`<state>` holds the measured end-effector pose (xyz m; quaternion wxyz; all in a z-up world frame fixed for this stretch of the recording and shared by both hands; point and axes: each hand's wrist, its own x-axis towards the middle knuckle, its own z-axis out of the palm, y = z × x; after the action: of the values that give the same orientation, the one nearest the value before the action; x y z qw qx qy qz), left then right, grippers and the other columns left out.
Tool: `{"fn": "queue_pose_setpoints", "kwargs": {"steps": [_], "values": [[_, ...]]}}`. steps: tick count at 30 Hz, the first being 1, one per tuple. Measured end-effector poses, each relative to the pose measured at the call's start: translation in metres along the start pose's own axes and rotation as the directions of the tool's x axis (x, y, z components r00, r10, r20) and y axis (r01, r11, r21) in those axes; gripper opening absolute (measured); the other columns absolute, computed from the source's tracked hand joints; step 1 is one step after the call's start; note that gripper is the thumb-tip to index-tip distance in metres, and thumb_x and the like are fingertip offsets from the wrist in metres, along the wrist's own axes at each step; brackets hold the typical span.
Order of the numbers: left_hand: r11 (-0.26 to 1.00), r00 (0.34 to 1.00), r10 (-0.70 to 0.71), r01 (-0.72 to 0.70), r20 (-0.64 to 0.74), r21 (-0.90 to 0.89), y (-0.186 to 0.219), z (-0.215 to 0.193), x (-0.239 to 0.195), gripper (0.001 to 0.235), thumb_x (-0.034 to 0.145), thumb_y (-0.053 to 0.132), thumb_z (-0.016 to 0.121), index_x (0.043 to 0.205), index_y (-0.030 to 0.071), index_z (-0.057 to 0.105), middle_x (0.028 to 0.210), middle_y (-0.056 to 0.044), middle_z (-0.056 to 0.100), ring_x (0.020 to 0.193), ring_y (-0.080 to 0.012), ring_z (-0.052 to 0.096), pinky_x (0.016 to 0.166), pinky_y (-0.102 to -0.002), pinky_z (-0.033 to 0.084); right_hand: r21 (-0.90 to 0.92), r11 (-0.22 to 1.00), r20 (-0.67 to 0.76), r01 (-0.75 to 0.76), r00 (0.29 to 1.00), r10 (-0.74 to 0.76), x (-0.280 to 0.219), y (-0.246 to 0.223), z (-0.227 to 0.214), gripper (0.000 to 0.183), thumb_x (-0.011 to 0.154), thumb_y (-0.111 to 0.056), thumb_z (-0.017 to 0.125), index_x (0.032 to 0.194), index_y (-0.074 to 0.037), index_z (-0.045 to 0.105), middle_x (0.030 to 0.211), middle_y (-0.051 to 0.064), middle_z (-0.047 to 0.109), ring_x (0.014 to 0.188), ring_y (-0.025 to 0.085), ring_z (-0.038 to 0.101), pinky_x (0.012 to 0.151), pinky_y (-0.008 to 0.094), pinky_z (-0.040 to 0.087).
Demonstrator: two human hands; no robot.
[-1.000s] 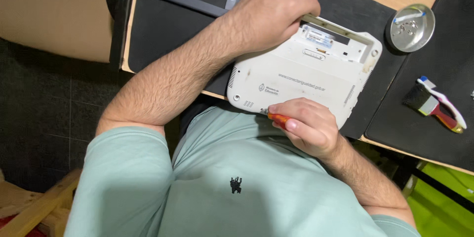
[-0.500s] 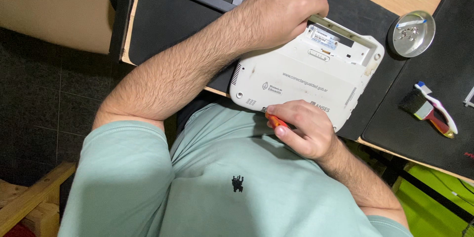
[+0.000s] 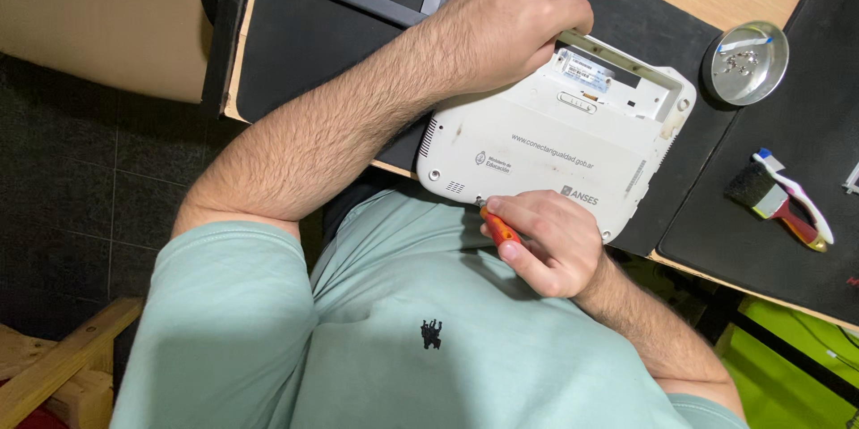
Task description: The person uses a screwdriver to remove screws from the bottom case of a white laptop. They then open the laptop, remove the keyboard, and lift out a metal cover plate to expose the internal components.
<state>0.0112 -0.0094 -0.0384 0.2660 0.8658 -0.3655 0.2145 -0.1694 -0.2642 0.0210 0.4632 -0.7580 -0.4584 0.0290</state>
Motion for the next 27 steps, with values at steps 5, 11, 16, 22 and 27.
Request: {"fn": "queue_pose_setpoints", "kwargs": {"steps": [5, 11, 16, 22, 27], "values": [[1.000, 1.000, -0.004, 0.004, 0.007, -0.009, 0.001, -0.002, 0.000, 0.032, 0.091, 0.008, 0.085, 0.119, 0.023, 0.081, 0.111, 0.004, 0.072, 0.104, -0.0274, 0.063, 0.080, -0.049, 0.048, -0.108, 0.994, -0.028, 0.000, 1.000, -0.003, 0.015, -0.013, -0.003, 0.030, 0.122, -0.022, 0.065, 0.130, 0.002, 0.082, 0.116, 0.014, 0.092, 0.098, 0.032, 0.088, 0.089, 0.042, 0.070], [0.999, 0.996, -0.017, 0.021, 0.091, -0.045, 0.005, -0.016, 0.007, 0.030, 0.093, 0.010, 0.085, 0.121, 0.021, 0.080, 0.114, -0.001, 0.074, 0.108, -0.0327, 0.062, 0.084, -0.052, 0.045, -0.190, 0.976, -0.065, 0.107, 0.991, -0.121, 0.022, -0.022, -0.011, 0.026, 0.114, -0.019, 0.092, 0.131, -0.004, 0.078, 0.118, 0.013, 0.087, 0.088, 0.026, 0.079, 0.075, 0.039, 0.061], [0.993, 0.988, -0.052, 0.067, 0.145, -0.097, 0.010, -0.022, 0.008, 0.029, 0.101, 0.002, 0.076, 0.124, 0.018, 0.083, 0.116, 0.001, 0.076, 0.107, -0.0308, 0.061, 0.085, -0.051, 0.043, -0.161, 0.971, -0.028, 0.175, 0.983, -0.182, 0.028, -0.029, -0.020, 0.026, 0.112, -0.011, 0.095, 0.133, -0.005, 0.081, 0.126, 0.024, 0.088, 0.076, 0.022, 0.073, 0.065, 0.038, 0.062], [0.994, 0.983, -0.057, 0.072, 0.172, -0.083, 0.008, -0.020, 0.008, 0.029, 0.103, 0.003, 0.076, 0.127, 0.019, 0.083, 0.117, 0.001, 0.078, 0.107, -0.0306, 0.063, 0.083, -0.051, 0.045, 0.342, 0.937, 0.166, -0.072, 0.986, 0.015, 0.037, -0.031, -0.030, 0.018, 0.122, -0.006, 0.067, 0.135, -0.005, 0.078, 0.142, 0.022, 0.084, 0.119, 0.035, 0.091, 0.097, 0.038, 0.075], [0.980, 0.960, -0.142, 0.170, 0.243, -0.099, 0.011, -0.027, 0.009, 0.023, 0.112, 0.010, 0.072, 0.129, 0.021, 0.083, 0.114, 0.001, 0.072, 0.116, -0.0216, 0.069, 0.101, -0.044, 0.054, 0.476, 0.859, 0.083, -0.190, 0.982, 0.171, 0.055, -0.046, -0.024, 0.016, 0.117, -0.019, 0.083, 0.124, -0.008, 0.090, 0.113, 0.013, 0.084, 0.077, 0.023, 0.081, 0.075, 0.041, 0.072]]}}
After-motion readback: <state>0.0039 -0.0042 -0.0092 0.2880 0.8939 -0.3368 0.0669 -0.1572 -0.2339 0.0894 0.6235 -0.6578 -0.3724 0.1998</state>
